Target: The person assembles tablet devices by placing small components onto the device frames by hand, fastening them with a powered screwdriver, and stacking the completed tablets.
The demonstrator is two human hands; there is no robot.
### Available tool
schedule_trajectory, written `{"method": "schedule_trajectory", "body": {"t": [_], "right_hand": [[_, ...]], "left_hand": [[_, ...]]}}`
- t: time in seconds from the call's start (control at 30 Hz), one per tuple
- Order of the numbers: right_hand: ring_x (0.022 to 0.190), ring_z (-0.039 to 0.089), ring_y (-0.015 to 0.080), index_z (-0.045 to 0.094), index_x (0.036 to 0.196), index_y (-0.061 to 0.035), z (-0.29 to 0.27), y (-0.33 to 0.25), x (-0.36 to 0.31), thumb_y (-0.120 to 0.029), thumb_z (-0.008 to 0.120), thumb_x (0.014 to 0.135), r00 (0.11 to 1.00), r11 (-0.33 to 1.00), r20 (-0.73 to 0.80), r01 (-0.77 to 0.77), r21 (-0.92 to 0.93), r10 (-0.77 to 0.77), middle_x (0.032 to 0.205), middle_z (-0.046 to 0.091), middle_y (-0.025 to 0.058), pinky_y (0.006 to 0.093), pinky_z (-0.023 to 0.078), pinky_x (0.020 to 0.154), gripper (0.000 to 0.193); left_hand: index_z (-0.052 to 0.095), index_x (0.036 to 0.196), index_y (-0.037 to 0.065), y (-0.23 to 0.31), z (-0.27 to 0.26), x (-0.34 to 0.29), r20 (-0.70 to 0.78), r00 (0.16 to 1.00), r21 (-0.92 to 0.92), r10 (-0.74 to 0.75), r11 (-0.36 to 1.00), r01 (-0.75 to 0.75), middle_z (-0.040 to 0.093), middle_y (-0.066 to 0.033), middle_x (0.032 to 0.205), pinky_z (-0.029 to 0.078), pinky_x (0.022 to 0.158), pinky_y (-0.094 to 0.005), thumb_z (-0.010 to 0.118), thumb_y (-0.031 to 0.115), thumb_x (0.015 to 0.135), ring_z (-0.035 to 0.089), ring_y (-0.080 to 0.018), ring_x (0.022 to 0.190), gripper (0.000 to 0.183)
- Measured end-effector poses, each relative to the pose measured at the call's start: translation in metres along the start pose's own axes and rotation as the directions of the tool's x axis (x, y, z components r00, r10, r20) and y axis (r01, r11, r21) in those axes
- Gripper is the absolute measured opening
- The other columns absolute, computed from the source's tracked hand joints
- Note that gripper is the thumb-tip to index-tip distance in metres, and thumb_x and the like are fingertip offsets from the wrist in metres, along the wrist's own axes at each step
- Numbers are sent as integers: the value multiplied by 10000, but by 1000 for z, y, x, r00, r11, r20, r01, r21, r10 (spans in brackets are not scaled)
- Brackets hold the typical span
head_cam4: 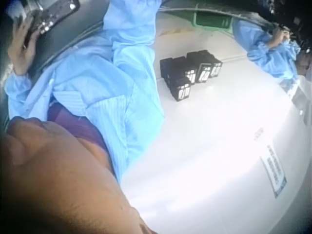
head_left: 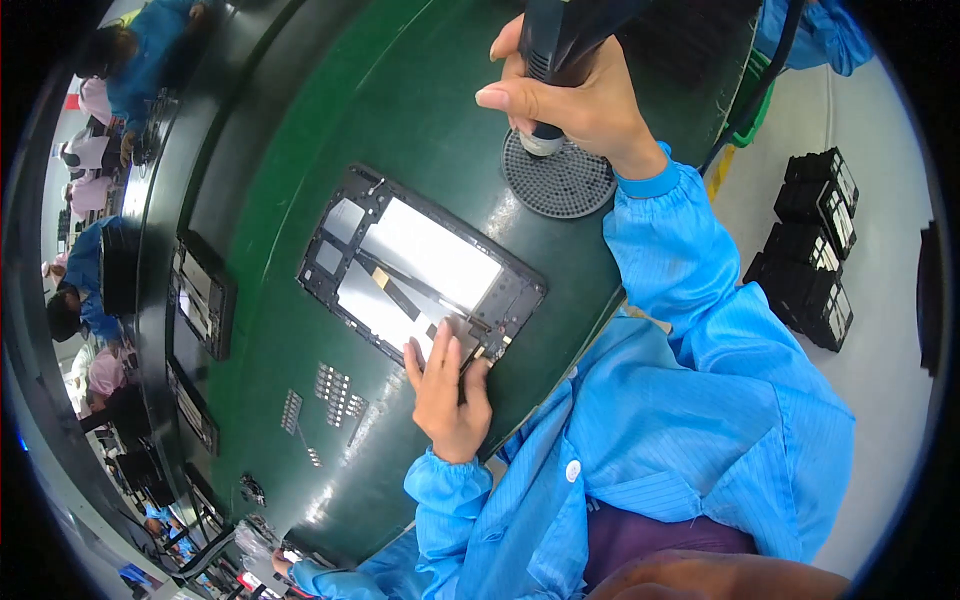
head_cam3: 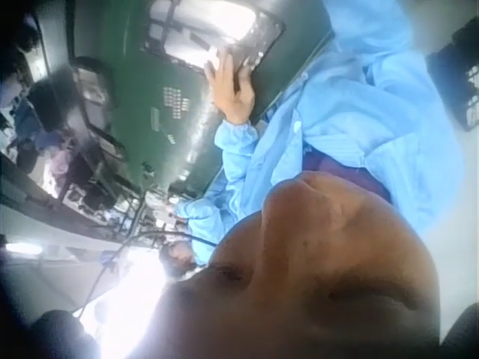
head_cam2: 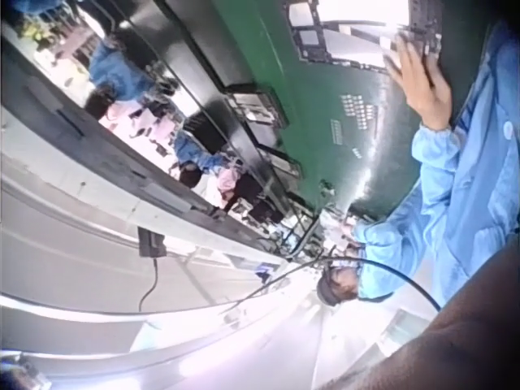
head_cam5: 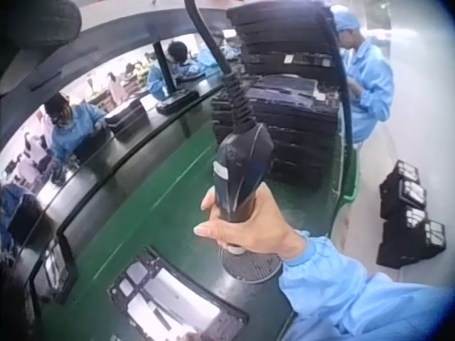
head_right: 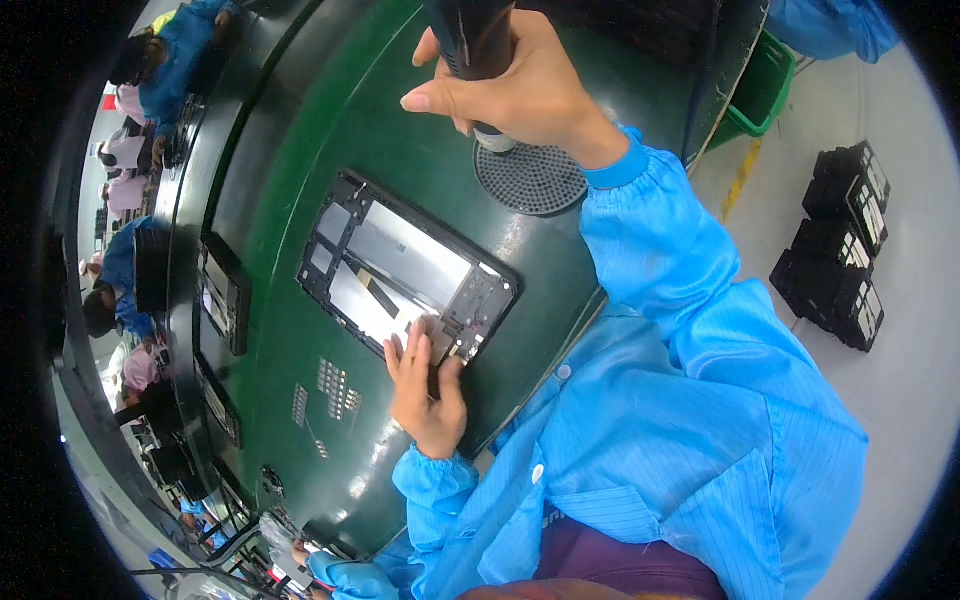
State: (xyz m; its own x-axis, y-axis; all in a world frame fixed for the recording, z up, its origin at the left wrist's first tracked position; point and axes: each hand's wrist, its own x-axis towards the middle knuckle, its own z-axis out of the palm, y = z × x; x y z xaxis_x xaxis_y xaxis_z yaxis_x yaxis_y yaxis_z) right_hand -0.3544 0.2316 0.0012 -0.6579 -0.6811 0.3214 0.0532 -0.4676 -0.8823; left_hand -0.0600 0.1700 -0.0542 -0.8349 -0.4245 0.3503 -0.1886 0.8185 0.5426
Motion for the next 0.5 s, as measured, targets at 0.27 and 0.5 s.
{"method": "schedule_trajectory", "body": {"t": [0.27,0.5], "right_hand": [[477,535,79,529,923,-3,2,5,5,18,732,744,1000,997,-22,-21,-80,19,603,575,39,214,369,395,271],[479,530,85,533,931,-9,-1,15,10,38,732,735,906,927,246,369,-61,-344,615,566,40,220,355,394,283]], "left_hand": [[590,1096,-54,-5,15,7,-244,956,-237,-165,966,106,664,-194,971,468,884,-373,512,-81,860,663,-276,913,250],[606,1035,-50,1,18,16,-250,955,-250,-156,964,92,650,-202,963,507,813,-330,541,-83,855,655,-258,896,194]]}}
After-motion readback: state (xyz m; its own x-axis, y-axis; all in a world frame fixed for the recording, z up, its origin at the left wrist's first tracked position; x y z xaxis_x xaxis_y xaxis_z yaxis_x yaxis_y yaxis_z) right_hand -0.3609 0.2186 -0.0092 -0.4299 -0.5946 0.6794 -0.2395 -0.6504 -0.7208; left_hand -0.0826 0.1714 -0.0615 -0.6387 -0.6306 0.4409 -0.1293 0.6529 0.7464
